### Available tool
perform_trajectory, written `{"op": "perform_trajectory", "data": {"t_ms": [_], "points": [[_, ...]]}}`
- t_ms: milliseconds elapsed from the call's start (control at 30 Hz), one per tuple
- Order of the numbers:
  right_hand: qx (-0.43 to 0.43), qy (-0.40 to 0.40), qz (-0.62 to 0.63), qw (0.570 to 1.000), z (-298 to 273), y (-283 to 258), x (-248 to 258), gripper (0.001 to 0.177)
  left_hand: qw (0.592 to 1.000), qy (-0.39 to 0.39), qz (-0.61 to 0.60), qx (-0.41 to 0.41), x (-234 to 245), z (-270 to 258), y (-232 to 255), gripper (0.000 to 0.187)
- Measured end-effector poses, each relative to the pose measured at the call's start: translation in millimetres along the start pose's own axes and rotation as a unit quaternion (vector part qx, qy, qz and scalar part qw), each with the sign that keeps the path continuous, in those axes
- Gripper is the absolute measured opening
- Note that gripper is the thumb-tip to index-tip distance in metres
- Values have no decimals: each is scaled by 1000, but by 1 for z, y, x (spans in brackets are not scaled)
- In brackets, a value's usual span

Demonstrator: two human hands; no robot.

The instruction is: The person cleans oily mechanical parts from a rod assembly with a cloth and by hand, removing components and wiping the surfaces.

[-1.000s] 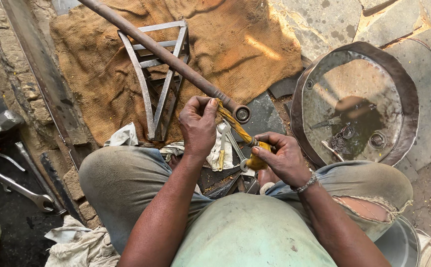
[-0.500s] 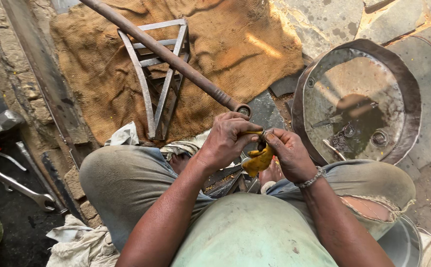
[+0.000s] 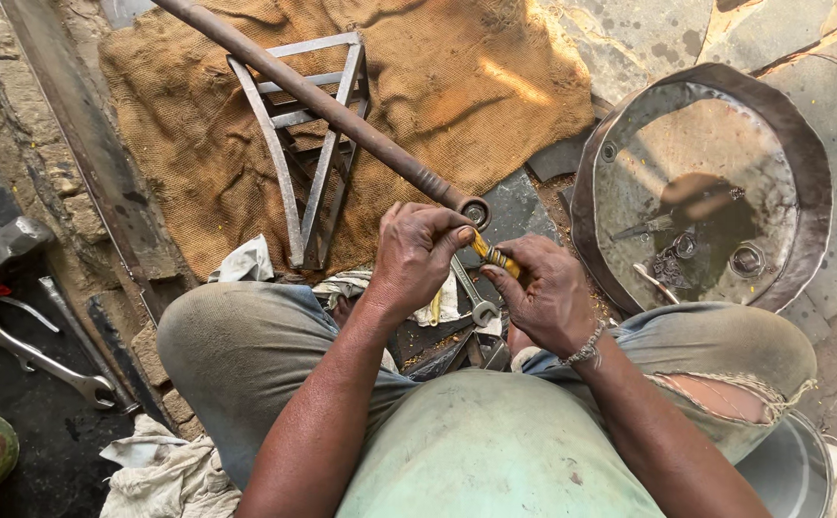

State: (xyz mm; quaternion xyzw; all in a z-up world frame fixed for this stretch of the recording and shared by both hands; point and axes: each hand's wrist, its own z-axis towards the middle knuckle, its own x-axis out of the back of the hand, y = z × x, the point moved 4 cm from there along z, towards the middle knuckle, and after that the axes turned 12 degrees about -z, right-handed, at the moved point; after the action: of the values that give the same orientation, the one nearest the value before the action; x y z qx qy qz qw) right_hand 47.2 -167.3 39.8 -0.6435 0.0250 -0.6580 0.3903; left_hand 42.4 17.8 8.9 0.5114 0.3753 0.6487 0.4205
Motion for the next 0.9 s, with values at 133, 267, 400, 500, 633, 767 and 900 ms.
{"op": "perform_trajectory", "data": {"t_ms": [133, 267, 400, 500, 633, 767, 900], "points": [[-25, 21, 50, 998, -4, 8, 3, 30, 996, -26, -84, 19, -2, 1, 8, 18], [-51, 2, 102, 993, -5, 16, 7, 33, 954, -146, -167, 203, -19, -6, 11, 28], [-124, -21, 51, 991, -7, 22, 7, 48, 961, -148, -168, 163, -23, -9, 20, 28], [-126, -55, 106, 985, -5, 24, 8, 53, 963, -135, -223, 68, -20, -7, 28, 33], [-141, -126, 259, 947, -6, 32, 8, 57, 983, -140, -115, 3, -19, -10, 30, 29], [-193, -132, 203, 951, -6, 54, 7, 41, 987, -137, -87, 16, -22, -11, 29, 24], [-212, -39, 201, 956, -7, 83, 10, 21, 993, -93, -69, 31, -18, -5, 20, 18]]}}
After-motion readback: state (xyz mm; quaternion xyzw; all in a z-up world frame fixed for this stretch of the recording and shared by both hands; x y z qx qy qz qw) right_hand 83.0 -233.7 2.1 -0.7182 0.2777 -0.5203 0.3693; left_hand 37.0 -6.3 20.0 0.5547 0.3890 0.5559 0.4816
